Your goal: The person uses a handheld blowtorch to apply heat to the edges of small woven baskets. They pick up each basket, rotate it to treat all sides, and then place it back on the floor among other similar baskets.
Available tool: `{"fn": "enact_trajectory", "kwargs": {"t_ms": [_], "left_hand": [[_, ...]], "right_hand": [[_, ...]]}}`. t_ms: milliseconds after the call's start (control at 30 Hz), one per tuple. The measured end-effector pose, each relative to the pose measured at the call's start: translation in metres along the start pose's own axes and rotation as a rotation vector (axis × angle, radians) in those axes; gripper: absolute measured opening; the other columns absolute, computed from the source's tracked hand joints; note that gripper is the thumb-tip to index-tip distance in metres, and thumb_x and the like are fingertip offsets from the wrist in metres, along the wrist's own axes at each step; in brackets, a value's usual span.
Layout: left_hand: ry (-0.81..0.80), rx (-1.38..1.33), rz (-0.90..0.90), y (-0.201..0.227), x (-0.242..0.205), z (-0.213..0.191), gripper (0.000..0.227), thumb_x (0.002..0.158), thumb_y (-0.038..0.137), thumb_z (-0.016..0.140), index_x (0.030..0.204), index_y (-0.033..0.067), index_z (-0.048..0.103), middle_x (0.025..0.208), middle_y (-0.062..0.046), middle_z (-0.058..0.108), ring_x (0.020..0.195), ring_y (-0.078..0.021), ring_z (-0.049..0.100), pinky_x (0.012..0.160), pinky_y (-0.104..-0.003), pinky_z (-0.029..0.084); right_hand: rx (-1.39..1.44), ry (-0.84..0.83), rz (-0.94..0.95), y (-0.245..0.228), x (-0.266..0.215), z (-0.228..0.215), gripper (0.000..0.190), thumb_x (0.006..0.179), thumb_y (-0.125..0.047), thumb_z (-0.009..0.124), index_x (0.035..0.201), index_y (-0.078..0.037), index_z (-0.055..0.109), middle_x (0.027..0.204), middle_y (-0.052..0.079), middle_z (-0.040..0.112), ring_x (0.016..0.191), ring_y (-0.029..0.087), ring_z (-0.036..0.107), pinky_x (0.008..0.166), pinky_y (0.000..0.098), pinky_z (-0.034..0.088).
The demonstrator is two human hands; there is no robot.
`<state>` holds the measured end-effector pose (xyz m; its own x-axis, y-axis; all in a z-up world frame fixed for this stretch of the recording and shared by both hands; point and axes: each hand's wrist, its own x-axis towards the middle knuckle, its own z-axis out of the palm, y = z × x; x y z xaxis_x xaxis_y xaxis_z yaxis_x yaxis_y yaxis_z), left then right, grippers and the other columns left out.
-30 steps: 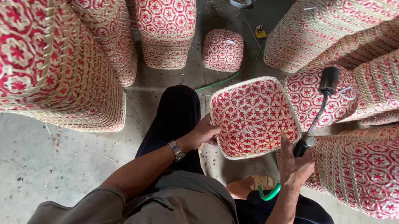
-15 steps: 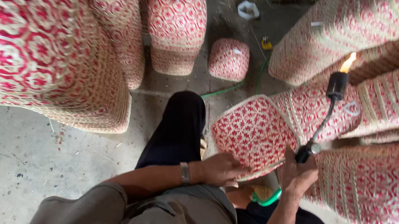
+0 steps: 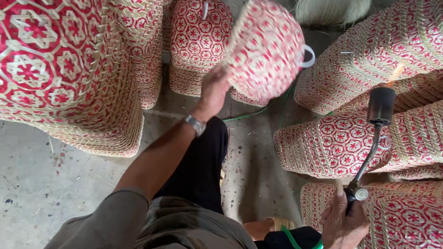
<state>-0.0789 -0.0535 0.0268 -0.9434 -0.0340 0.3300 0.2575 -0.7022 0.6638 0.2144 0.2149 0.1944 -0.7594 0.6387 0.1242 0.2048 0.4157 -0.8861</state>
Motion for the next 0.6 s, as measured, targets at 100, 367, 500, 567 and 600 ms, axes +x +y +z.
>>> {"fn": "enact_trajectory", "kwargs": {"t_ms": [100,367,500,567,600], "left_hand": [[0.156,-0.205,-0.003,0.017,0.06,-0.028,0.046,0.1,0.034,0.066,0.133,0.0031,0.062,0.132,-0.012,0.068,0.126,-0.0254,0.065,0.109,-0.045,0.057],[0.489,-0.443,0.046,-0.008,0.122,-0.135,0.044,0.098,0.03,0.063,0.134,0.0044,0.061,0.132,-0.018,0.07,0.124,-0.0301,0.065,0.11,-0.051,0.055],[0.543,-0.552,0.03,-0.036,0.127,-0.195,0.044,0.1,0.027,0.06,0.137,0.0022,0.056,0.136,-0.017,0.066,0.125,-0.0313,0.065,0.109,-0.054,0.057],[0.589,-0.518,0.014,-0.047,0.122,-0.214,0.048,0.101,0.029,0.06,0.139,0.0011,0.054,0.139,-0.018,0.063,0.127,-0.0316,0.063,0.109,-0.052,0.057],[0.67,-0.378,-0.064,-0.049,0.122,-0.221,0.053,0.101,0.034,0.061,0.142,0.0012,0.054,0.13,-0.016,0.058,0.12,-0.0284,0.058,0.11,-0.052,0.055]], "right_hand": [[-0.032,-0.015,0.014,0.001,0.0,0.001,0.045,0.104,-0.035,0.069,0.078,0.0,0.061,0.058,0.004,0.053,0.047,0.009,0.047,0.042,0.0275,0.035],[-0.179,-0.026,0.115,-0.003,0.003,0.012,0.041,0.1,-0.036,0.07,0.082,0.0,0.066,0.054,0.005,0.055,0.046,0.01,0.051,0.042,0.0283,0.039],[-0.21,-0.022,0.158,0.0,0.005,0.018,0.042,0.099,-0.037,0.071,0.081,0.0,0.067,0.056,0.005,0.056,0.047,0.01,0.052,0.044,0.0291,0.04],[-0.22,-0.035,0.193,0.002,0.008,0.022,0.043,0.098,-0.037,0.071,0.08,0.001,0.066,0.057,0.005,0.057,0.047,0.01,0.053,0.043,0.0296,0.041],[-0.243,-0.041,0.193,0.003,0.009,0.024,0.041,0.098,-0.037,0.071,0.082,0.001,0.067,0.056,0.005,0.057,0.047,0.011,0.053,0.043,0.0296,0.041]]}}
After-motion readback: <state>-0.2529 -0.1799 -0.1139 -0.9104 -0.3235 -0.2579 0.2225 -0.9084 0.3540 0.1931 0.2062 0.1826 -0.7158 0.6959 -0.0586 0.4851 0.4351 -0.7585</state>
